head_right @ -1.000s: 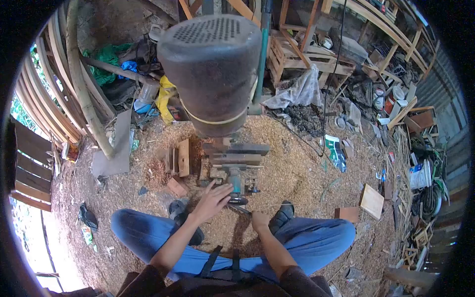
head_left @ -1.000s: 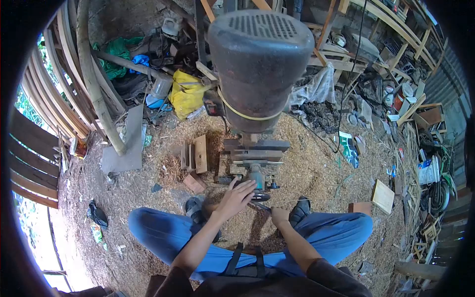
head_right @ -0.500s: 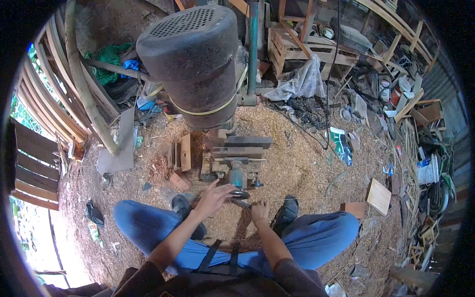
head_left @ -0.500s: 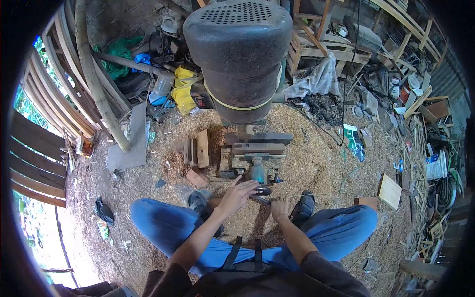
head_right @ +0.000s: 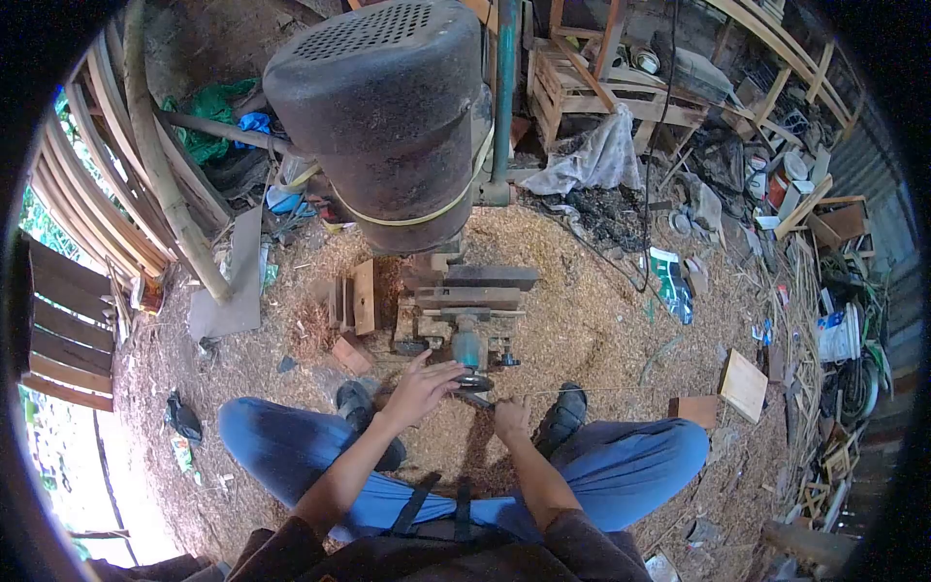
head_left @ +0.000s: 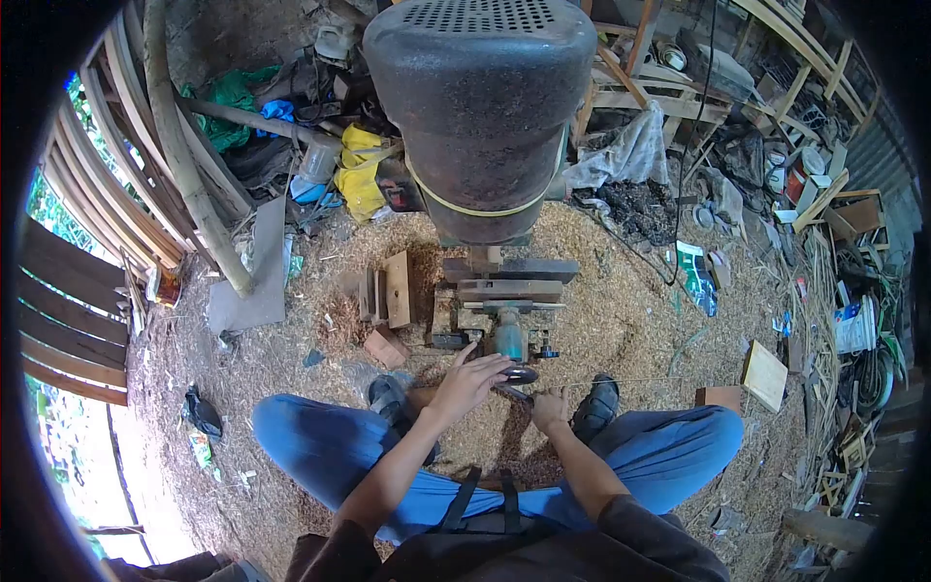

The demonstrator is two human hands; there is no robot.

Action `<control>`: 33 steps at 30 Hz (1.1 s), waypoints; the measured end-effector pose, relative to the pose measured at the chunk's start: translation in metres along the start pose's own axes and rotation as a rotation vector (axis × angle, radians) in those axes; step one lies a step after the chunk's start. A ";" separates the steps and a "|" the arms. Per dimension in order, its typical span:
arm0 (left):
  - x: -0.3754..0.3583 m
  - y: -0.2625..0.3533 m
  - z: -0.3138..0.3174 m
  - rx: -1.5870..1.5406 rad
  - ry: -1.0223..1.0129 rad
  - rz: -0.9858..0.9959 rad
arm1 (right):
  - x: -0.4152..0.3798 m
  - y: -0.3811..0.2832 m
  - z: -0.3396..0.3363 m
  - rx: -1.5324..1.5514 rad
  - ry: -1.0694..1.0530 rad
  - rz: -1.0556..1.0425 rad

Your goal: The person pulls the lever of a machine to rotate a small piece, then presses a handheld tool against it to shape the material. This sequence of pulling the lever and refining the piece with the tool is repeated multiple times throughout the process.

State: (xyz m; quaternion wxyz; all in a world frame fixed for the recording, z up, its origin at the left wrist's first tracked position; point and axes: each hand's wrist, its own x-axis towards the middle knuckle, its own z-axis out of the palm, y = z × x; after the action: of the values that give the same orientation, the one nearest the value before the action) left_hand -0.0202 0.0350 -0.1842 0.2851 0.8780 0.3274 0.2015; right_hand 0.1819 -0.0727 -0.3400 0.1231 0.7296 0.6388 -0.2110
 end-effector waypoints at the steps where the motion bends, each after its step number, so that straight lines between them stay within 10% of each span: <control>1: 0.000 0.000 0.000 0.002 -0.002 0.000 | -0.005 -0.001 -0.006 0.016 -0.012 -0.004; 33: -0.002 -0.004 0.001 -0.022 0.016 -0.005 | -0.013 0.006 0.004 -0.082 0.102 -0.032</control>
State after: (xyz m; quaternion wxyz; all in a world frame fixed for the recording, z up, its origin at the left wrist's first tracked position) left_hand -0.0223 0.0358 -0.1876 0.2926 0.8724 0.3297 0.2112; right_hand 0.1857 -0.0863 -0.3380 0.1170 0.7235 0.6638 -0.1490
